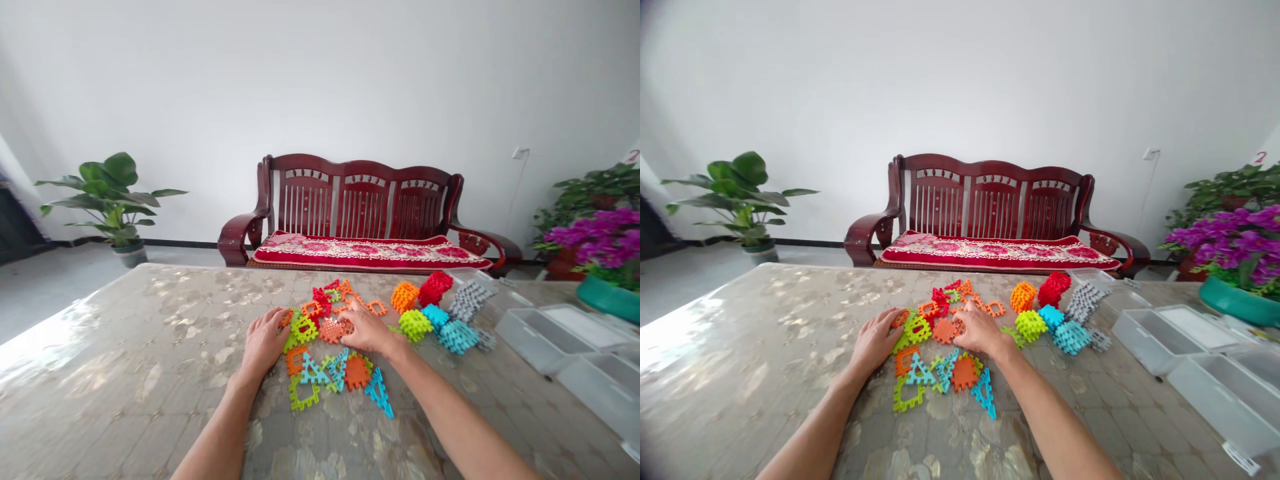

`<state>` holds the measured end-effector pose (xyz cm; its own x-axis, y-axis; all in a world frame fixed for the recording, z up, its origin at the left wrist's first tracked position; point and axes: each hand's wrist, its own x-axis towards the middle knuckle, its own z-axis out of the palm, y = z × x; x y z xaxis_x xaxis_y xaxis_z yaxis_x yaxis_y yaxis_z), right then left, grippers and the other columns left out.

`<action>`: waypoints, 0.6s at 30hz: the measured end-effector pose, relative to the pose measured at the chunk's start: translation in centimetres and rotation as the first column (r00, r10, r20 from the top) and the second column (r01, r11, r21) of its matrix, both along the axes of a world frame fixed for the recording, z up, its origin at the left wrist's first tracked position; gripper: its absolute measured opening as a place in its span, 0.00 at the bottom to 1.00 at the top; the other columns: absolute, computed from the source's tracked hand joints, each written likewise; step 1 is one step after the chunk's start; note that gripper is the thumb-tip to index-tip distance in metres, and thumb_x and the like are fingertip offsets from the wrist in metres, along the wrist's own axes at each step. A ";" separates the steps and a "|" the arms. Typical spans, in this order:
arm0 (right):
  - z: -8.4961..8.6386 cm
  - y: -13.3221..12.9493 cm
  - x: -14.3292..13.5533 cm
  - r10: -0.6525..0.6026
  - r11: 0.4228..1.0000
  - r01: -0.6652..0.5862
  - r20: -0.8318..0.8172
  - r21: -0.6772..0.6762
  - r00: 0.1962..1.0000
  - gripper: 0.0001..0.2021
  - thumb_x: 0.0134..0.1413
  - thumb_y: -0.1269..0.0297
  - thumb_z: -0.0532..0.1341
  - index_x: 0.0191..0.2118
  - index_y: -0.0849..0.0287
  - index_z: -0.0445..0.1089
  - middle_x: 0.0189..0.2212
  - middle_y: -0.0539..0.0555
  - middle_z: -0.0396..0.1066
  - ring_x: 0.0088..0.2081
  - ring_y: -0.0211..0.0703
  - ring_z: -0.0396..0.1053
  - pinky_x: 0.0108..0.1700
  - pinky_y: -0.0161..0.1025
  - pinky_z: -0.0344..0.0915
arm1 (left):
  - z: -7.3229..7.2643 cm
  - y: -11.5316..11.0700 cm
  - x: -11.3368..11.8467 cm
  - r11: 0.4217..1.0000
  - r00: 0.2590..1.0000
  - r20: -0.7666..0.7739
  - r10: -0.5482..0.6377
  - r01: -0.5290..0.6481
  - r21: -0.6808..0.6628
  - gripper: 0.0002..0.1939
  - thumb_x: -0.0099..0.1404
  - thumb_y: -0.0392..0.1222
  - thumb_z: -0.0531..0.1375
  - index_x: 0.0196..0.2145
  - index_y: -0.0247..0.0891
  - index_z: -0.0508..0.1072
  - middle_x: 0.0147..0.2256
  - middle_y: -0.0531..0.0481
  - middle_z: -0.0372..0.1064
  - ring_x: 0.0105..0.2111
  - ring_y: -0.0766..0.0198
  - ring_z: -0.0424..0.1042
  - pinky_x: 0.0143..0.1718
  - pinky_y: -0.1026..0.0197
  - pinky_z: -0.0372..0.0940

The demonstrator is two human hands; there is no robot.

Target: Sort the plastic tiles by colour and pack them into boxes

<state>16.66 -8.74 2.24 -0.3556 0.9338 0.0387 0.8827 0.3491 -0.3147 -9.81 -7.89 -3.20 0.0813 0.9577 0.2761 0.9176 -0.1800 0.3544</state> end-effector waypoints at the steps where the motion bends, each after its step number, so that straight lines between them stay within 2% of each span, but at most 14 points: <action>1: -0.1 0.1 0.0 0.003 1.000 -0.003 -0.011 0.002 1.000 0.19 0.44 0.62 0.66 0.46 0.52 0.74 0.46 0.55 0.63 0.44 0.45 0.68 0.48 0.39 0.62 | 0.0 0.0 0.0 1.000 1.000 0.000 0.001 -0.001 -0.001 0.21 0.66 0.42 0.52 0.56 0.45 0.68 0.58 0.46 0.65 0.56 0.56 0.65 0.60 0.50 0.53; 6: -0.7 0.4 -0.3 -0.036 0.999 0.037 -0.013 0.031 0.999 0.21 0.42 0.68 0.62 0.47 0.52 0.73 0.44 0.54 0.66 0.42 0.44 0.69 0.44 0.36 0.63 | 0.0 0.1 0.0 1.000 1.000 -0.002 -0.003 0.003 -0.007 0.21 0.66 0.41 0.51 0.56 0.44 0.68 0.59 0.45 0.65 0.57 0.55 0.65 0.60 0.49 0.53; 10: -0.9 0.7 -0.8 -0.052 0.997 0.052 -0.010 0.049 0.999 0.23 0.41 0.70 0.60 0.47 0.50 0.73 0.45 0.52 0.72 0.45 0.46 0.70 0.46 0.37 0.64 | 0.1 0.0 0.1 1.000 1.000 -0.003 -0.003 0.003 -0.001 0.21 0.66 0.42 0.52 0.55 0.44 0.68 0.58 0.45 0.65 0.57 0.55 0.65 0.60 0.49 0.53; 16: -1.2 1.0 -1.4 -0.115 0.992 0.111 0.069 0.063 0.991 0.19 0.47 0.71 0.57 0.45 0.49 0.75 0.44 0.52 0.76 0.47 0.48 0.72 0.47 0.40 0.65 | 0.3 -0.1 0.1 1.000 1.000 0.011 -0.002 0.001 0.019 0.20 0.65 0.41 0.52 0.55 0.46 0.69 0.57 0.46 0.67 0.56 0.56 0.66 0.59 0.50 0.54; 18: -1.2 0.8 -1.5 -0.119 0.990 0.112 0.093 0.084 0.988 0.20 0.49 0.72 0.56 0.47 0.49 0.74 0.46 0.53 0.75 0.49 0.48 0.71 0.49 0.41 0.64 | 0.2 -0.1 0.1 1.000 1.000 0.016 0.000 0.000 0.017 0.20 0.65 0.41 0.53 0.54 0.46 0.69 0.57 0.47 0.67 0.56 0.56 0.66 0.59 0.51 0.54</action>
<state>15.12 -7.89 1.07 -0.2511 0.9643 0.0837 0.9436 0.2631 -0.2010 -9.73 -7.97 -3.02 0.0770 0.9528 0.2936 0.9118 -0.1864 0.3659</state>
